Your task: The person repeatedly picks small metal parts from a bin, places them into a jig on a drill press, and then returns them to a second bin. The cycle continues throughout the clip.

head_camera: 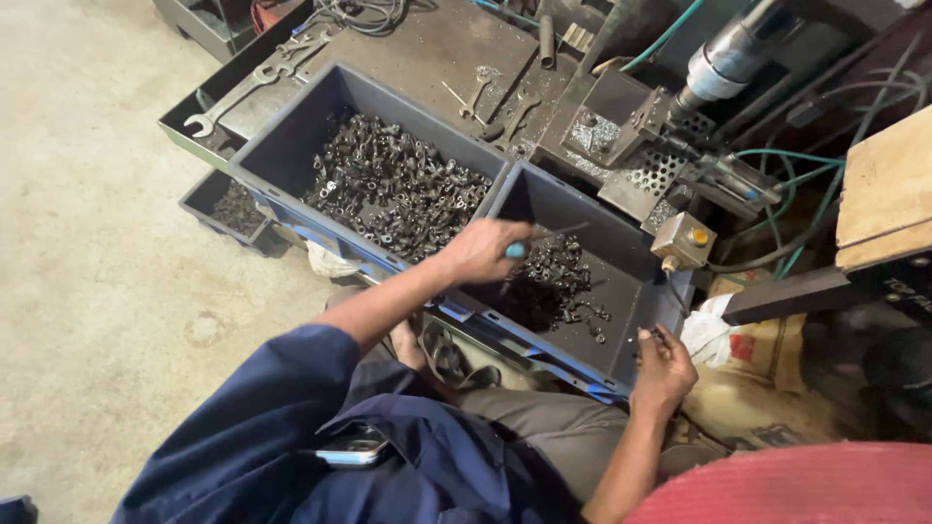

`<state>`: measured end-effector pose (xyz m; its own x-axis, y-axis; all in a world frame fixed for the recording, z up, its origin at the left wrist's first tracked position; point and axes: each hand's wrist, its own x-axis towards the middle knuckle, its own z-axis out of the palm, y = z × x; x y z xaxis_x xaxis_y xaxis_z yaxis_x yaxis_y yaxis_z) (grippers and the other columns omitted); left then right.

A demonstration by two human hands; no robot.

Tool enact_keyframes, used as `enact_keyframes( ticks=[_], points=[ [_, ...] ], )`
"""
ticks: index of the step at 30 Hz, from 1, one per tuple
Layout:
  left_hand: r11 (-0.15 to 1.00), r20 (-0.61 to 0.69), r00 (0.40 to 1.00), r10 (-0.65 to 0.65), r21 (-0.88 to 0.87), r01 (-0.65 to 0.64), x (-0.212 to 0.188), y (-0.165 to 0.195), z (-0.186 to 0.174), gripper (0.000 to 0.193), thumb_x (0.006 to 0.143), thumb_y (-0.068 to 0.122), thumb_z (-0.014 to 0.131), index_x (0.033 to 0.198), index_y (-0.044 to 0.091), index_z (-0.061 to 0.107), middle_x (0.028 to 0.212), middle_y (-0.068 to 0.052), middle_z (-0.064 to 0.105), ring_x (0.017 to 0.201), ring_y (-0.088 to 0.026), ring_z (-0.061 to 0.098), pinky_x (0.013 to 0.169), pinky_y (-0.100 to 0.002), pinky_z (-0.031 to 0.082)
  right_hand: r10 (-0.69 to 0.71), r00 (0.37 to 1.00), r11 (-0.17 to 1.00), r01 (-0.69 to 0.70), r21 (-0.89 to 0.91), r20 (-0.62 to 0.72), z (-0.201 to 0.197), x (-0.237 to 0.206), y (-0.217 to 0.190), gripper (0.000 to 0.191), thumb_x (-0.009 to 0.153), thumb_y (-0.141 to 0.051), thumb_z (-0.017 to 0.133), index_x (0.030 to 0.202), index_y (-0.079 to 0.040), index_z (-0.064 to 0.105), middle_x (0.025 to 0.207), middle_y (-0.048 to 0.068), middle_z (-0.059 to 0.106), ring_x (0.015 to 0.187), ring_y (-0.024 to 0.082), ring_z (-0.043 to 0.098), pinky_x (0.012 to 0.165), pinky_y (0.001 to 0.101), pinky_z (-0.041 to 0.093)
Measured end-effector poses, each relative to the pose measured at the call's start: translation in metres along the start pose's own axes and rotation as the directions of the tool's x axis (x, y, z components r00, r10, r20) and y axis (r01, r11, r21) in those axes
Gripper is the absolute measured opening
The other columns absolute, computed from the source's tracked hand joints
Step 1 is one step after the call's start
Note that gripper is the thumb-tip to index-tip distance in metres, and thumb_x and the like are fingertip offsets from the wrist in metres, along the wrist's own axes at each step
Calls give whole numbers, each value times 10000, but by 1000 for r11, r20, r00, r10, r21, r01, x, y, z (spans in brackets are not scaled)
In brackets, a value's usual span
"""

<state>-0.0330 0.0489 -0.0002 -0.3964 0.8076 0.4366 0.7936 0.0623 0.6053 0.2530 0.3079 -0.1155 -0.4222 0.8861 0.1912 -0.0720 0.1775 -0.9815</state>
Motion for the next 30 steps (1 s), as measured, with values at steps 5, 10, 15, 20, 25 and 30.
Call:
enact_keyframes(
  ticks=[5, 10, 15, 20, 25, 30],
  points=[
    [975, 4, 992, 123, 186, -122, 89, 16, -38, 327, 741, 186, 703, 1058, 119, 741, 797, -180, 731, 759, -407, 714, 695, -517, 572, -2, 1000, 991, 5, 131, -24, 9, -17, -11, 310, 946, 37, 712, 1254, 20, 681, 918, 75, 702, 708, 125, 641, 618, 222, 480],
    [900, 8, 984, 175, 404, -163, 169, 48, -50, 255, 701, 160, 702, 944, 162, 777, 754, -169, 734, 726, -390, 720, 653, -501, 580, -52, 996, 952, 72, 297, -73, 8, -19, -25, 343, 924, 73, 674, 1258, 2, 645, 1085, 89, 714, 813, 152, 689, 712, 256, 570],
    [764, 127, 981, 145, 616, -193, 223, 61, -36, 138, 787, 191, 684, 767, 71, 750, 789, -184, 731, 750, -348, 740, 679, -472, 589, -46, 995, 942, 71, 328, -84, 8, -19, -20, 267, 975, 61, 664, 1236, 3, 650, 1077, 106, 692, 840, 175, 682, 775, 291, 586],
    [711, 199, 972, 129, 665, -230, 255, 50, -3, 106, 781, 120, 660, 762, 67, 750, 827, -173, 746, 773, -317, 754, 707, -452, 586, -12, 994, 963, 41, 266, -109, 8, -17, -8, 288, 965, 62, 626, 1245, -7, 623, 1012, 117, 685, 826, 185, 696, 763, 298, 578],
    [878, 226, 972, -64, 476, -53, 253, 22, 15, 158, 775, 172, 670, 808, 44, 755, 904, -202, 735, 872, -362, 730, 761, -464, 583, 0, 998, 934, 25, 355, -70, 2, -15, -7, 283, 957, 68, 593, 1232, 30, 644, 1049, 135, 711, 836, 205, 703, 774, 310, 576],
    [972, 77, 994, 72, 218, -87, 200, -1, 8, 307, 723, 185, 685, 1016, 160, 774, 873, -221, 736, 848, -411, 710, 764, -513, 562, -25, 999, 888, 44, 458, -47, -4, -9, -5, 258, 950, 64, 588, 1199, 47, 651, 1041, 143, 713, 857, 228, 709, 804, 354, 595]
  ],
)
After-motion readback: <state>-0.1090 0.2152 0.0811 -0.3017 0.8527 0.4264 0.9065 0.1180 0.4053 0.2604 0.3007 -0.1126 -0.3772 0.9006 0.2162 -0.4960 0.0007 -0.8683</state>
